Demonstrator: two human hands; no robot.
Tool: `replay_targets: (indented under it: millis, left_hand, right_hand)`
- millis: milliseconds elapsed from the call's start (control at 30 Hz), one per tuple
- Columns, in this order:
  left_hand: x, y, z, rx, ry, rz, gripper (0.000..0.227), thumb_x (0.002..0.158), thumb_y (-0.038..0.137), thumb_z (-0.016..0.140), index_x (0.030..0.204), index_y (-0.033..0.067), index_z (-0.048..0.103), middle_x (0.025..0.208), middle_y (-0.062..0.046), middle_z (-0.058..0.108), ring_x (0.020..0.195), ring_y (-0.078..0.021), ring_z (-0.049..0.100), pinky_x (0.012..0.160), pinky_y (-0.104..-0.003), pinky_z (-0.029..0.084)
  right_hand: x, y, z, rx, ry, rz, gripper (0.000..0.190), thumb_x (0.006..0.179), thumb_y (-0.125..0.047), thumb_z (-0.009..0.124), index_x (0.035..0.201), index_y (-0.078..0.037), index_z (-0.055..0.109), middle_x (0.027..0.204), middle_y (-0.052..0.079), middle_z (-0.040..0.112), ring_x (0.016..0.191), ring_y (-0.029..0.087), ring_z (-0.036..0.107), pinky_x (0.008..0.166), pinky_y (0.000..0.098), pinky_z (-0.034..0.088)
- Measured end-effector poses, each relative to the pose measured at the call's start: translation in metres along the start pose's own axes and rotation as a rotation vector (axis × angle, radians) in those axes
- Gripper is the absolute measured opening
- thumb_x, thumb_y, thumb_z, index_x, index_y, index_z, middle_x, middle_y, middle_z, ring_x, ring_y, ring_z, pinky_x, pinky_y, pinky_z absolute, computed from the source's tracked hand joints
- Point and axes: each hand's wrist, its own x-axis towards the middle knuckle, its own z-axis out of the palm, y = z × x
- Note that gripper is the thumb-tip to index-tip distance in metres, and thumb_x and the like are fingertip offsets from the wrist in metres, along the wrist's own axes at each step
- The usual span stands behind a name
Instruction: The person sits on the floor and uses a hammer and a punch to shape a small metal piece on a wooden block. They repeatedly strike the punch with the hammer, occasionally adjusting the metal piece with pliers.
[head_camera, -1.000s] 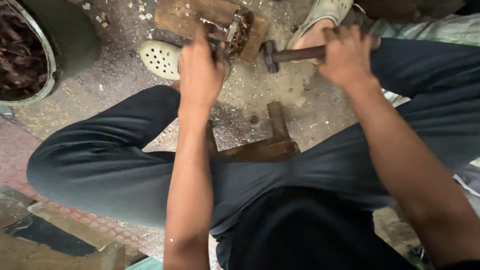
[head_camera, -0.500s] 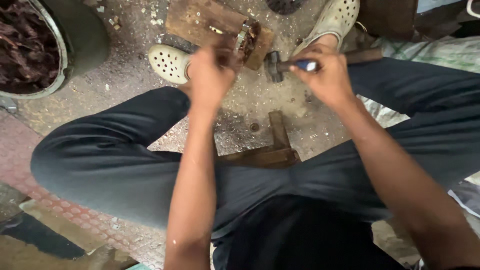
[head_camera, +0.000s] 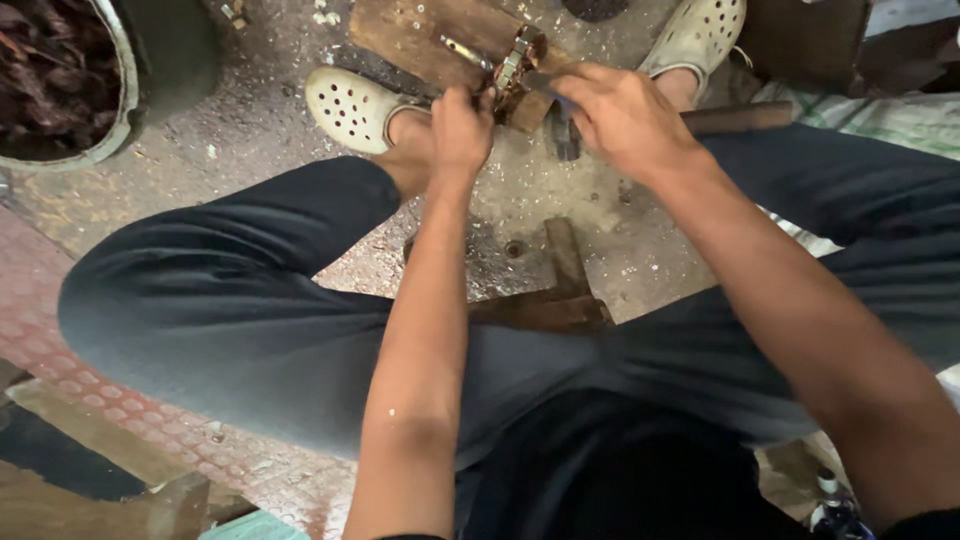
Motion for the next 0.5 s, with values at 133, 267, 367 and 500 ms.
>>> replay_targets:
  millis: [133, 267, 367, 500]
  left_hand:
    - [0.002, 0.001, 0.013, 0.104, 0.043, -0.014, 0.033, 0.089, 0.029, 0.078, 0.092, -0.0034, 0.071, 0.098, -0.03, 0.069, 0.098, -0.0513, 0.061, 0.087, -0.056, 0.048]
    - [0.002, 0.0, 0.012, 0.069, 0.008, -0.043, 0.028, 0.088, 0.026, 0.075, 0.096, -0.0011, 0.071, 0.101, -0.029, 0.069, 0.1, -0.0502, 0.063, 0.09, -0.055, 0.05]
    - [0.004, 0.003, 0.01, 0.079, 0.01, -0.058, 0.027, 0.086, 0.022, 0.075, 0.097, -0.0021, 0.07, 0.101, -0.029, 0.068, 0.101, -0.0509, 0.062, 0.09, -0.055, 0.049]
    - [0.003, 0.004, 0.011, 0.042, -0.02, -0.123, 0.032, 0.087, 0.026, 0.077, 0.098, -0.0032, 0.069, 0.102, -0.031, 0.067, 0.101, -0.0513, 0.06, 0.09, -0.055, 0.048]
  right_hand:
    - [0.01, 0.001, 0.002, -0.006, -0.055, 0.062, 0.035, 0.09, 0.003, 0.069, 0.125, -0.002, 0.07, 0.122, 0.018, 0.069, 0.101, 0.043, 0.069, 0.089, 0.0454, 0.056]
    - [0.019, -0.001, 0.0, -0.057, -0.066, 0.027, 0.032, 0.091, 0.001, 0.069, 0.123, -0.002, 0.07, 0.121, 0.016, 0.07, 0.103, 0.041, 0.07, 0.092, 0.0451, 0.057]
    - [0.025, -0.003, -0.003, -0.099, -0.075, 0.029, 0.036, 0.086, 0.004, 0.068, 0.122, -0.002, 0.071, 0.121, 0.017, 0.071, 0.097, 0.041, 0.069, 0.087, 0.0455, 0.057]
    - [0.03, -0.007, -0.006, -0.125, -0.099, 0.0, 0.038, 0.083, 0.004, 0.066, 0.121, -0.001, 0.072, 0.119, 0.017, 0.071, 0.097, 0.04, 0.07, 0.086, 0.0456, 0.057]
